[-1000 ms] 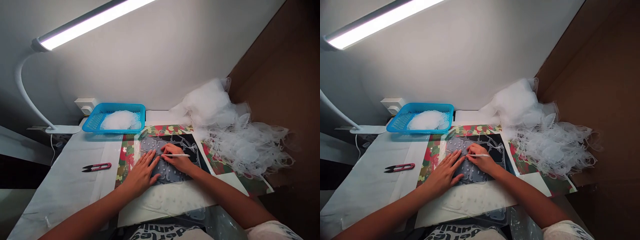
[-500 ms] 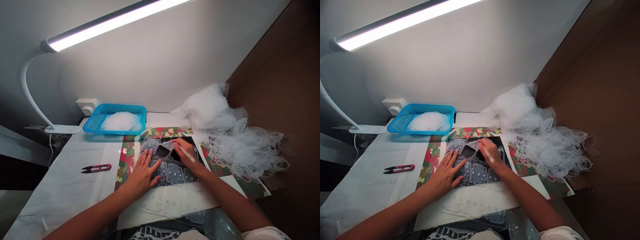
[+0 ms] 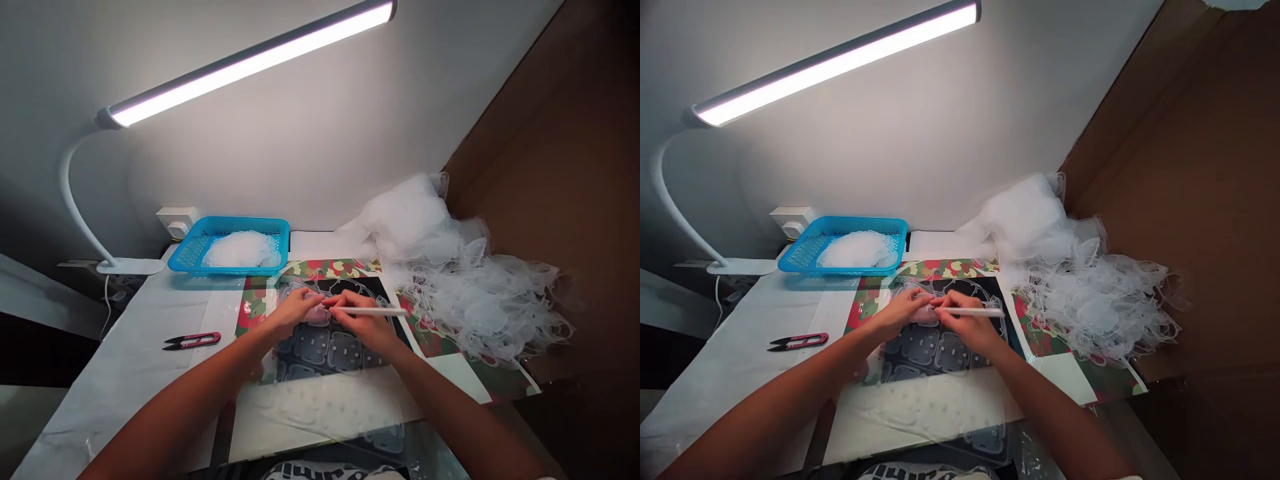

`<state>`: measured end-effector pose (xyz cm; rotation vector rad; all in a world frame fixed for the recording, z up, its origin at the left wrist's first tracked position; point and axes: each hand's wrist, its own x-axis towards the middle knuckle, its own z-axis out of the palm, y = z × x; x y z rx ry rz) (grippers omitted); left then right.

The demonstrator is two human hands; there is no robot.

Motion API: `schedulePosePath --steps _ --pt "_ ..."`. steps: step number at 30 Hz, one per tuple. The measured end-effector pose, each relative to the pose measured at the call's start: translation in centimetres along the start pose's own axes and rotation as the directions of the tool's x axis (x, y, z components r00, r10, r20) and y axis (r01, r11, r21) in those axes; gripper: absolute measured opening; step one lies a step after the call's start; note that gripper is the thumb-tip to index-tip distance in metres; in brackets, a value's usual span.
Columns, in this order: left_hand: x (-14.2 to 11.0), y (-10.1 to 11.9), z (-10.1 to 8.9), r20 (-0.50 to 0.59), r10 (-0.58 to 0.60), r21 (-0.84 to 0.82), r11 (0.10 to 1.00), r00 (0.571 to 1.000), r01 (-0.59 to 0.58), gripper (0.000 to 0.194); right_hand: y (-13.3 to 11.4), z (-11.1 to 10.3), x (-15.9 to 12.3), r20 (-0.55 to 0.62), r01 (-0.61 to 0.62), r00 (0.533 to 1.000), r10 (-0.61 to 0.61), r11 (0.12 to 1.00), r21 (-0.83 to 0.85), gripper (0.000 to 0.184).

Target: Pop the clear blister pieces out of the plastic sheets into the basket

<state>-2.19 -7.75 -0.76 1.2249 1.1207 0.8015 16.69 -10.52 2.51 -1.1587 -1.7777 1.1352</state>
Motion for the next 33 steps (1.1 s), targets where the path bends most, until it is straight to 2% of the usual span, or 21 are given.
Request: schedulePosePath --steps 3,6,9,11,13,16,19,22,24,26,28,30,31,32,33 --pt "0.1 -0.6 0.4 -0.032 0.044 0.027 0.999 0.999 -0.043 0.034 1.6 -1.1 2.2 -0.044 -0.103 0.993 0.109 0.988 0.118 0.026" --pt "-0.3 -1.0 0.6 -0.031 0.110 0.067 0.992 0.993 -0.108 0.028 3.2 -1.8 4.0 0.048 -0.183 0.983 0.178 0.965 0.187 0.031" --pt "-0.4 -1.3 0.9 -0.044 0.160 0.110 0.982 0.986 -0.154 0.024 3.5 -1.5 4.4 0.111 -0.210 0.975 0.193 0.963 0.168 0.033" --pt "-0.4 -1.4 1.0 -0.053 0.179 0.133 0.976 0.982 -0.170 0.021 3.3 -1.1 4.4 0.112 -0.206 0.975 0.192 0.970 0.133 0.032" --pt "-0.5 -1.5 1.0 -0.074 0.216 0.189 0.962 0.973 -0.199 0.018 3.2 -0.7 4.4 0.078 -0.192 0.980 0.186 0.977 0.088 0.030" --pt "-0.7 -1.7 1.0 -0.116 0.311 0.279 0.922 0.943 -0.269 0.017 3.8 -0.6 4.8 -0.066 -0.151 0.987 0.146 0.986 -0.073 0.029" --pt "-1.0 -1.8 1.1 -0.156 0.367 0.244 0.914 0.917 -0.325 0.014 4.7 -1.3 5.4 -0.152 -0.117 0.985 0.086 0.971 -0.207 0.026" --pt "-1.4 -1.6 1.2 -0.197 0.371 0.160 0.925 0.907 -0.344 0.014 5.0 -2.2 5.1 -0.123 -0.106 0.988 0.090 0.987 -0.124 0.026" --pt "-1.5 -0.8 0.9 -0.197 0.355 0.118 0.934 0.914 -0.337 0.017 4.8 -2.6 4.1 -0.160 -0.063 0.986 0.047 0.993 -0.095 0.026" --pt "-1.4 0.5 -0.6 -0.213 0.360 0.108 0.932 0.908 -0.345 0.019 4.6 -2.9 2.6 -0.224 0.005 0.974 -0.047 0.983 -0.185 0.023" --pt "-0.8 2.3 -3.5 -0.298 0.413 0.183 0.910 0.861 -0.373 0.024 4.6 -3.0 0.9 -0.241 0.051 0.959 -0.151 0.925 -0.377 0.019" --pt "0.4 4.3 -7.4 -0.419 0.510 0.400 0.846 0.751 -0.352 0.029 5.2 -3.2 -0.5 -0.218 0.045 0.950 -0.225 0.787 -0.615 0.018" --pt "1.1 5.2 -9.4 -0.437 0.566 0.559 0.780 0.699 -0.282 0.030 5.6 -3.3 -0.9 -0.204 0.022 0.949 -0.242 0.694 -0.720 0.018" --pt "1.7 6.0 -11.2 -0.412 0.628 0.704 0.679 0.660 -0.206 0.032 6.1 -3.5 -1.2 -0.196 -0.010 0.949 -0.246 0.600 -0.800 0.018" --pt "2.1 6.5 -12.4 -0.400 0.656 0.752 0.635 0.640 -0.180 0.034 6.6 -3.6 -1.3 -0.194 -0.048 0.953 -0.232 0.517 -0.855 0.019"
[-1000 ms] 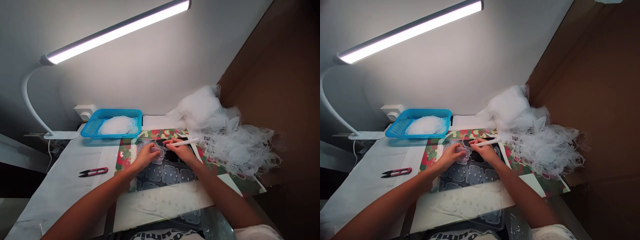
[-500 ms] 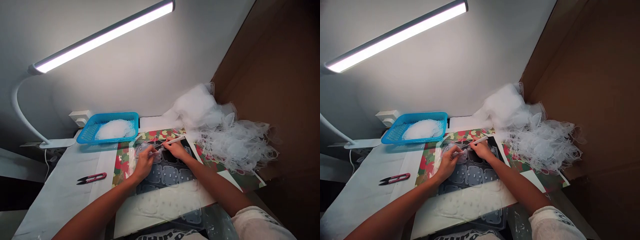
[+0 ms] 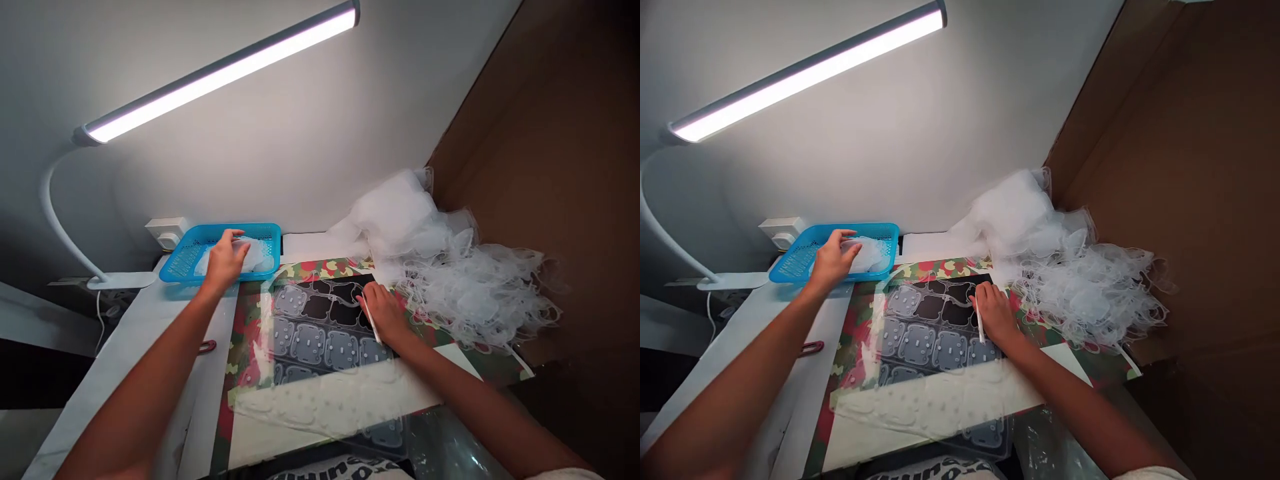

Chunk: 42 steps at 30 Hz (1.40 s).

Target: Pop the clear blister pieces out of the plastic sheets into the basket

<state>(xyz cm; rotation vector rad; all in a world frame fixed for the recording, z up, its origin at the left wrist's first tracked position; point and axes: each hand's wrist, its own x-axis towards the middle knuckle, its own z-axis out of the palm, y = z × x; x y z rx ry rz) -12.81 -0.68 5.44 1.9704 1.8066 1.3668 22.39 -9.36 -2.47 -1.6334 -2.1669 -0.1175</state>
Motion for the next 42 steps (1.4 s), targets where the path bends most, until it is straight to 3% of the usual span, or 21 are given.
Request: schedulePosePath --steps 2,5,6,8,9,10,13,15,17,20,23,24,25,26,28,29,30,32,35,38,42 --pt "0.5 -0.5 -0.4 0.011 0.078 0.063 0.995 0.997 -0.078 0.033 0.9 0.5 0.1 0.064 -0.030 0.997 0.038 0.991 -0.131 0.020" --pt "-3.4 1.0 0.8 0.190 0.249 0.015 0.967 0.950 -0.256 0.023 2.3 0.6 1.1 0.174 -0.074 0.978 0.113 0.974 -0.214 0.024" --pt "-5.5 1.8 1.4 0.303 0.330 -0.025 0.941 0.894 -0.339 0.020 3.0 0.4 1.6 0.198 -0.085 0.971 0.134 0.967 -0.239 0.025" --pt "-10.0 3.3 2.9 0.552 0.499 -0.101 0.835 0.668 -0.540 0.028 4.4 -0.4 2.5 0.232 -0.108 0.955 0.183 0.947 -0.302 0.025" --pt "-12.0 4.0 3.5 0.610 0.507 -0.107 0.814 0.608 -0.571 0.037 5.2 -1.0 2.8 0.251 -0.119 0.945 0.210 0.934 -0.336 0.024" --pt "-13.6 4.5 4.1 0.655 0.505 -0.118 0.803 0.562 -0.584 0.049 5.9 -1.7 3.2 0.265 -0.126 0.935 0.234 0.921 -0.368 0.022" --pt "-16.1 5.5 5.0 0.717 0.466 -0.134 0.822 0.518 -0.554 0.071 6.8 -3.9 3.8 0.198 -0.105 0.961 0.191 0.920 -0.377 0.016" --pt "-16.1 5.9 4.9 0.736 0.471 -0.170 0.824 0.486 -0.541 0.073 5.8 -4.9 4.0 0.073 -0.065 0.994 0.083 0.972 -0.227 0.017" --pt "-15.8 6.2 4.3 0.748 0.502 -0.227 0.808 0.434 -0.544 0.074 3.6 -5.0 4.0 0.012 -0.042 0.999 0.042 0.996 0.076 0.020" --pt "-15.7 6.6 2.7 0.754 0.548 -0.311 0.784 0.362 -0.538 0.079 -0.7 -3.1 3.7 0.202 -0.093 0.979 -0.029 0.818 0.567 0.021" --pt "-16.1 6.9 1.6 0.754 0.572 -0.367 0.775 0.323 -0.515 0.079 -3.3 -0.1 4.0 0.272 -0.106 0.950 -0.151 0.665 0.739 0.023" --pt "-16.3 6.9 1.5 0.751 0.573 -0.370 0.777 0.328 -0.509 0.076 -3.5 0.7 4.4 0.263 -0.109 0.954 -0.145 0.649 0.753 0.024" --pt "-16.4 6.8 1.6 0.739 0.565 -0.351 0.788 0.367 -0.505 0.072 -3.6 1.4 4.9 0.253 -0.113 0.959 -0.131 0.641 0.759 0.025" --pt "-16.5 6.6 1.9 0.719 0.539 -0.304 0.812 0.438 -0.499 0.068 -3.4 1.9 5.5 0.245 -0.116 0.962 -0.120 0.636 0.763 0.024" --pt "-16.6 5.8 3.0 0.649 0.435 -0.137 0.874 0.624 -0.466 0.059 -3.0 2.1 6.6 0.222 -0.094 0.968 -0.121 0.643 0.760 0.024" --pt "-16.6 5.3 3.6 0.608 0.377 -0.045 0.895 0.699 -0.444 0.056 -2.9 2.0 6.9 0.201 -0.068 0.971 -0.130 0.655 0.752 0.023" --pt "-16.5 4.8 4.2 0.576 0.336 0.031 0.902 0.745 -0.430 0.055 -2.9 1.7 7.0 0.179 -0.037 0.973 -0.145 0.668 0.743 0.023" --pt "-16.5 3.8 5.1 0.562 0.311 0.112 0.889 0.766 -0.443 0.057 -3.3 1.0 6.6 0.144 0.022 0.971 -0.189 0.676 0.736 0.023" --pt "-16.6 2.8 5.6 0.569 0.342 0.137 0.857 0.748 -0.497 0.057 -4.4 0.3 5.1 0.151 0.072 0.946 -0.285 0.643 0.762 0.022" --pt "-17.1 2.6 5.6 0.569 0.343 0.176 0.837 0.747 -0.519 0.056 -5.1 0.7 4.1 0.157 0.117 0.922 -0.354 0.641 0.759 0.022" --pt "-17.9 3.0 5.6 0.539 0.317 0.249 0.825 0.781 -0.507 0.058 -5.3 1.7 4.1 0.164 0.151 0.907 -0.387 0.664 0.733 0.020"
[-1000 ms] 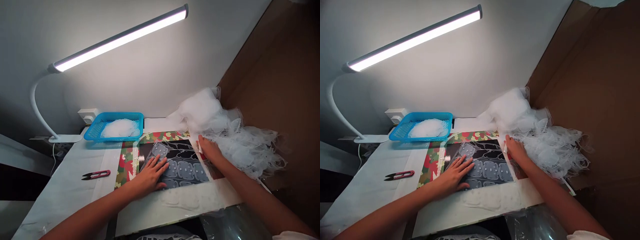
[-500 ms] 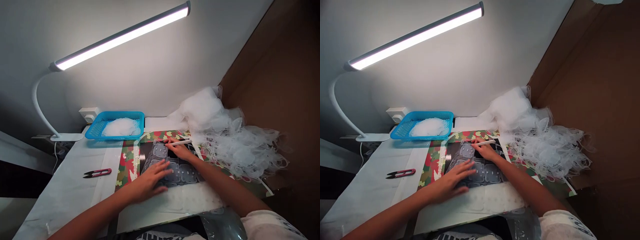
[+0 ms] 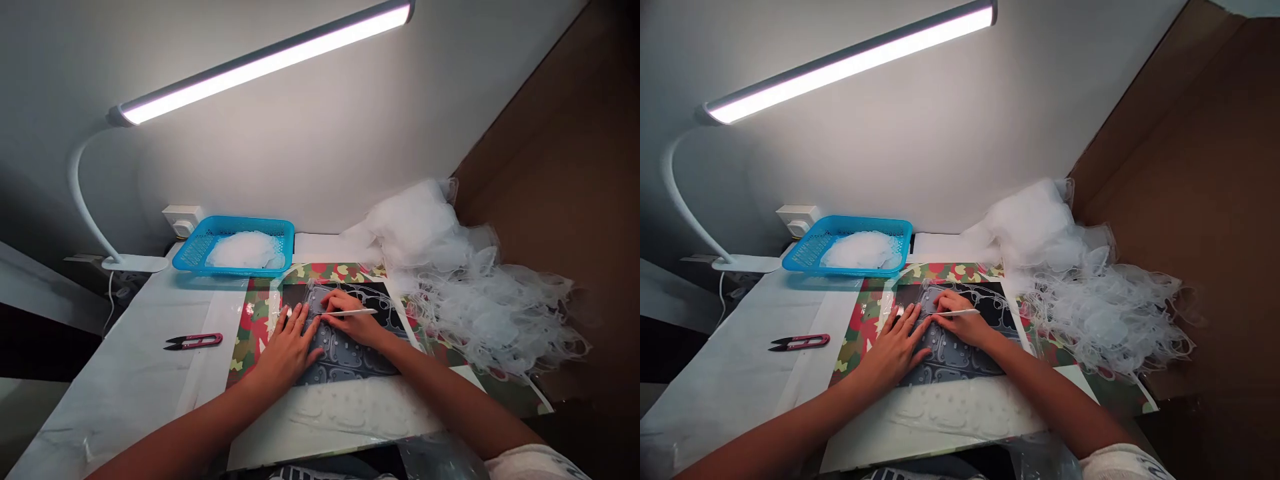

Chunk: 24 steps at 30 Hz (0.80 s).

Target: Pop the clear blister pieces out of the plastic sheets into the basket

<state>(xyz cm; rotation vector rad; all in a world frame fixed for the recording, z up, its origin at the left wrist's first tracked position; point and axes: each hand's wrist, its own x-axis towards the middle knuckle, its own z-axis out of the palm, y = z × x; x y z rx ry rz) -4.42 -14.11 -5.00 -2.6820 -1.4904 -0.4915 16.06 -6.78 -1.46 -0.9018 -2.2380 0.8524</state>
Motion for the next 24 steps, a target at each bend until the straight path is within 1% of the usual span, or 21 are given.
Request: schedulePosePath --steps 3,8,13,15,17,19,20,21,22,23,24 --pt "-0.1 0.4 -0.2 -0.009 0.003 0.025 1.000 1.000 -0.003 0.056 0.1 0.3 0.3 0.001 0.008 1.000 -0.008 1.000 -0.022 0.020" --pt "0.3 0.4 -0.5 0.003 0.122 0.002 0.993 0.993 -0.122 0.049 0.1 0.4 0.5 0.009 0.017 1.000 -0.017 0.999 -0.035 0.019" --pt "0.5 0.1 -0.6 0.016 0.114 -0.019 0.993 0.993 -0.114 0.046 0.4 0.1 -0.2 0.063 0.035 0.998 -0.031 0.998 -0.059 0.020" --pt "0.5 0.1 -0.7 0.018 0.121 -0.019 0.992 0.992 -0.121 0.045 0.5 0.6 -0.4 0.057 0.064 0.997 -0.058 0.991 -0.116 0.018" --pt "0.5 0.1 -0.7 0.017 0.125 -0.020 0.992 0.992 -0.125 0.045 0.6 1.1 -0.2 0.053 0.113 0.993 -0.104 0.971 -0.211 0.019" --pt "0.5 0.1 -0.7 0.021 0.120 -0.013 0.993 0.993 -0.120 0.043 1.0 1.0 0.4 0.042 0.147 0.989 -0.141 0.949 -0.278 0.022" --pt "0.4 0.1 -0.6 0.026 0.115 -0.005 0.993 0.993 -0.115 0.043 1.3 0.6 0.8 0.005 0.137 0.990 -0.142 0.947 -0.292 0.023" --pt "0.4 0.1 -0.6 0.033 0.111 0.003 0.994 0.993 -0.111 0.043 1.7 -0.1 1.1 -0.061 0.099 0.991 -0.122 0.951 -0.293 0.024" --pt "0.3 0.1 -0.5 0.039 0.107 0.009 0.994 0.993 -0.107 0.043 2.1 -1.1 1.4 -0.152 0.033 0.985 -0.079 0.959 -0.282 0.023" --pt "0.2 0.1 -0.5 0.044 0.102 0.012 0.995 0.994 -0.102 0.043 2.6 -2.2 1.7 -0.263 -0.054 0.965 -0.018 0.964 -0.262 0.022" --pt "0.1 0.1 -0.5 0.049 0.097 0.012 0.995 0.994 -0.097 0.043 3.2 -3.5 1.8 -0.372 -0.152 0.926 0.057 0.961 -0.232 0.020"
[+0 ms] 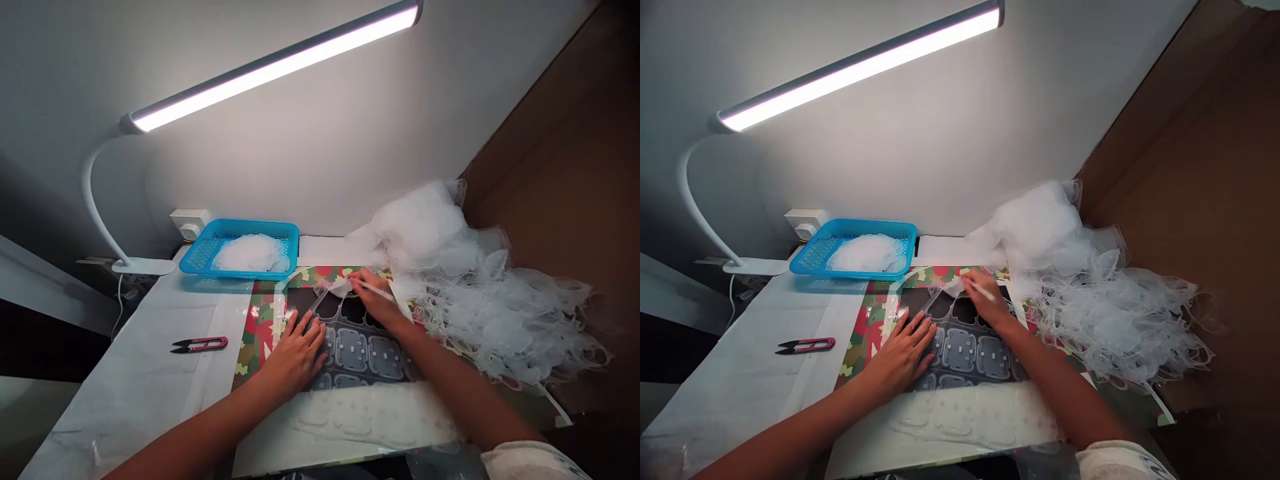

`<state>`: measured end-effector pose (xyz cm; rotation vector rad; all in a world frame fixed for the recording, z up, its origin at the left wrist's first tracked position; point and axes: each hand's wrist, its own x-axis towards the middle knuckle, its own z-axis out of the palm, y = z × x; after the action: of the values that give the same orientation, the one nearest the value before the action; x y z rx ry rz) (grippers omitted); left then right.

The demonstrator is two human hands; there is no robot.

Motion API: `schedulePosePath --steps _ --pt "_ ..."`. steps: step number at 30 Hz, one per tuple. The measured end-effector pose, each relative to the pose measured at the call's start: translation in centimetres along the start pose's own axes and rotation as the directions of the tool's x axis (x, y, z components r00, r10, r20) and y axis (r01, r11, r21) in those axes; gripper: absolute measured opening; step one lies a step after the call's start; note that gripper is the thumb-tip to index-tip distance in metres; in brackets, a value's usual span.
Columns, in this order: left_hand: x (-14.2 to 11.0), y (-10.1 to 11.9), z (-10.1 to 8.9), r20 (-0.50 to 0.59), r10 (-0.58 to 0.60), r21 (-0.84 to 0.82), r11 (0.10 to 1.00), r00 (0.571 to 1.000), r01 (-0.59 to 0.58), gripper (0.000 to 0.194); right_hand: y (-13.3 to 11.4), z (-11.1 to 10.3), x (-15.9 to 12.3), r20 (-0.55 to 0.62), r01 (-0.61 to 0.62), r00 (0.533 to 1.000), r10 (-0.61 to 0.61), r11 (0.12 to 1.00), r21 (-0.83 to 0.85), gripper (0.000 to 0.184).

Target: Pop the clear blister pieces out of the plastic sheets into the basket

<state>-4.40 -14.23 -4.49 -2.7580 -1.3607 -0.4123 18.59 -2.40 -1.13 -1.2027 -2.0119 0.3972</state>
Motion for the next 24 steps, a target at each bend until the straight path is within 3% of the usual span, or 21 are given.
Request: schedulePosePath --steps 2,4,8,9,10,11,13,14,15,16,18,20,24 --pt "-0.1 0.0 -0.2 0.005 -0.005 -0.015 1.000 1.000 0.005 0.044 1.6 -1.9 1.0 -0.164 -0.164 0.973 0.162 0.986 0.003 0.022" --pt "0.2 -0.2 -0.8 -0.001 -0.020 -0.065 0.998 1.000 0.020 0.042 2.5 -3.4 1.4 -0.245 -0.244 0.937 0.251 0.968 0.057 0.027" --pt "2.8 -0.9 -3.2 -0.005 -0.187 -0.358 0.918 0.982 0.172 0.037 0.6 -4.6 0.3 -0.105 -0.265 0.946 0.305 0.920 0.288 0.032" --pt "3.7 -1.1 -3.8 0.027 -0.269 -0.493 0.835 0.963 0.247 0.043 -0.7 -4.4 -0.3 -0.058 -0.253 0.956 0.287 0.910 0.327 0.030" --pt "4.7 -1.3 -4.4 0.101 -0.342 -0.641 0.696 0.934 0.324 0.049 -2.2 -4.2 -1.0 -0.026 -0.233 0.966 0.258 0.908 0.347 0.027" --pt "5.6 -1.4 -4.8 0.218 -0.377 -0.772 0.498 0.900 0.396 0.057 -3.7 -3.9 -1.7 0.003 -0.217 0.973 0.230 0.915 0.340 0.024" --pt "7.0 -1.5 -5.0 0.450 -0.300 -0.874 0.043 0.841 0.484 0.066 -6.5 -3.3 -3.2 0.092 -0.184 0.982 0.163 0.938 0.294 0.017" --pt "7.5 -1.4 -4.8 0.502 -0.240 -0.865 -0.121 0.831 0.487 0.066 -7.5 -3.0 -3.8 0.161 -0.167 0.979 0.126 0.945 0.281 0.017" --pt "7.8 -1.3 -4.5 0.509 -0.208 -0.856 -0.219 0.835 0.468 0.061 -8.2 -2.9 -4.2 0.228 -0.158 0.969 0.093 0.946 0.284 0.017" --pt "7.8 -1.1 -4.1 0.492 -0.212 -0.861 -0.259 0.844 0.437 0.053 -8.5 -2.8 -4.4 0.281 -0.162 0.957 0.074 0.938 0.306 0.017" --pt "7.6 -0.9 -3.2 0.446 -0.266 -0.888 -0.250 0.854 0.386 0.042 -8.1 -2.7 -4.2 0.313 -0.217 0.945 0.092 0.894 0.392 0.021" --pt "7.0 -0.8 -2.5 0.409 -0.295 -0.911 -0.174 0.863 0.373 0.036 -6.8 -2.8 -3.3 0.283 -0.294 0.944 0.170 0.821 0.489 0.024" --pt "6.2 -1.1 -2.0 0.230 -0.376 -0.915 0.232 0.897 0.332 0.023 -4.6 -2.4 -1.8 0.400 -0.443 0.886 0.235 0.684 0.580 0.031"
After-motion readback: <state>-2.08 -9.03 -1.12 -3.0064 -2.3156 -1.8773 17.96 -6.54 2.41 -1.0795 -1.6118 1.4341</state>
